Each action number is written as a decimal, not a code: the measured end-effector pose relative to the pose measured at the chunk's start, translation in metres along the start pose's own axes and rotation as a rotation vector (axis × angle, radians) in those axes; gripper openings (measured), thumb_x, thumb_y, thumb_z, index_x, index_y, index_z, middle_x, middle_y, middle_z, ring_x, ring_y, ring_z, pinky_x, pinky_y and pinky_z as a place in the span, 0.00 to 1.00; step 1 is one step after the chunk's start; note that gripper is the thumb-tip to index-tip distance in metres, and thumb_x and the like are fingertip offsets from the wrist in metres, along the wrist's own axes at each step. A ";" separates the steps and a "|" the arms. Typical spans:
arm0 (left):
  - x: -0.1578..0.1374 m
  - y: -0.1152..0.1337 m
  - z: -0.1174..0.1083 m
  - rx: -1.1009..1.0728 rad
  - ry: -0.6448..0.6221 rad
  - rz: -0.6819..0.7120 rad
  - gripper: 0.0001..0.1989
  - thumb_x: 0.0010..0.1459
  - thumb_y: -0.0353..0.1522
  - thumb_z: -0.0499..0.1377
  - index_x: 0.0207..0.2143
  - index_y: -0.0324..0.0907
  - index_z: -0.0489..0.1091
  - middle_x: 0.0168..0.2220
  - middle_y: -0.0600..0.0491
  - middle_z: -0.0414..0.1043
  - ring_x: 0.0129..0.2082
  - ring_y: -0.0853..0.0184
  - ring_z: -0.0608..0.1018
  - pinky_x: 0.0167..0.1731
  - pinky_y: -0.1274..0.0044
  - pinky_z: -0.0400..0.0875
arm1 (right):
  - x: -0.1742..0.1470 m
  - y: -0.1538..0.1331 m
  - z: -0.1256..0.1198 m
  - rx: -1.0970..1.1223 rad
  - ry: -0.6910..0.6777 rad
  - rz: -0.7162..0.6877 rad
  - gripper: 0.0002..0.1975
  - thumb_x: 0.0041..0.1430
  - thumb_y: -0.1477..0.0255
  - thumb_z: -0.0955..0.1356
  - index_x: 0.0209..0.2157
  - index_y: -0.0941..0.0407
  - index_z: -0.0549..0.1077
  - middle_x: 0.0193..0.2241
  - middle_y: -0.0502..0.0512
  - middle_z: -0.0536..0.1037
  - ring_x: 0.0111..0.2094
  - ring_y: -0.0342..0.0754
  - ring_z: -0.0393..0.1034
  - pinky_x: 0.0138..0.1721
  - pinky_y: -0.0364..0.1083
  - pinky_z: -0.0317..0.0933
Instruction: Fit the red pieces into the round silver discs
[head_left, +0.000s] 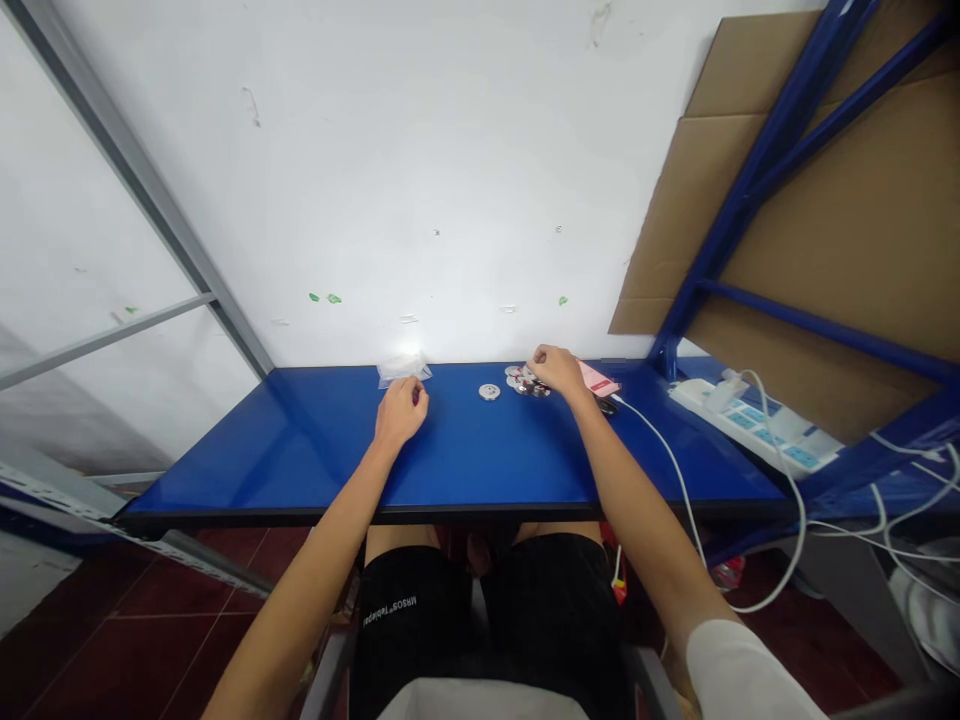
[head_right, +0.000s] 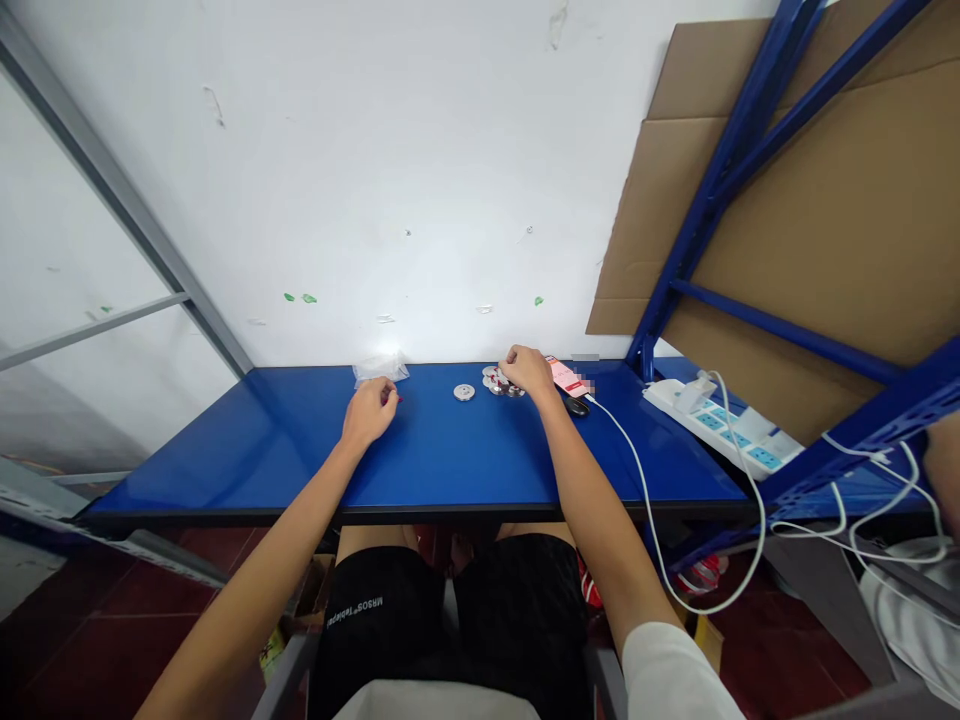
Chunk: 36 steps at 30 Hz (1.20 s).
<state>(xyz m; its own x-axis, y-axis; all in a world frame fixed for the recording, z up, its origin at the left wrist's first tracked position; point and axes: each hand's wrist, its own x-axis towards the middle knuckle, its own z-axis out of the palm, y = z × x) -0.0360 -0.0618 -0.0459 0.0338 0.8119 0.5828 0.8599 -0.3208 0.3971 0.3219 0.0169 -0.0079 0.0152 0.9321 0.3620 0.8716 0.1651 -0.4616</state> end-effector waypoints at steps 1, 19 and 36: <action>0.002 -0.008 -0.002 0.029 -0.011 -0.026 0.08 0.66 0.30 0.55 0.35 0.46 0.73 0.39 0.45 0.79 0.44 0.54 0.77 0.46 0.66 0.73 | 0.000 0.003 0.001 -0.049 0.006 0.012 0.09 0.60 0.68 0.70 0.37 0.55 0.82 0.37 0.60 0.86 0.38 0.54 0.78 0.36 0.46 0.61; 0.002 -0.034 0.009 0.123 -0.100 0.073 0.09 0.66 0.33 0.63 0.35 0.48 0.84 0.41 0.44 0.77 0.46 0.51 0.75 0.46 0.65 0.76 | -0.021 -0.044 0.049 -0.059 -0.276 -0.625 0.13 0.65 0.66 0.76 0.50 0.53 0.84 0.48 0.61 0.82 0.52 0.57 0.75 0.54 0.49 0.66; 0.003 -0.010 0.008 -0.137 -0.003 0.097 0.11 0.71 0.36 0.60 0.46 0.47 0.83 0.44 0.49 0.84 0.41 0.58 0.83 0.47 0.67 0.76 | -0.014 -0.041 0.061 -0.019 -0.172 -0.415 0.17 0.71 0.73 0.68 0.56 0.52 0.83 0.46 0.59 0.87 0.48 0.58 0.82 0.54 0.50 0.70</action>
<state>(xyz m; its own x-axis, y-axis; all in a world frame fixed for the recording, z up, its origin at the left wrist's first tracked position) -0.0405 -0.0522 -0.0543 0.1147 0.7752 0.6213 0.7748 -0.4612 0.4324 0.2562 0.0163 -0.0432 -0.4177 0.8288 0.3723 0.7959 0.5314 -0.2900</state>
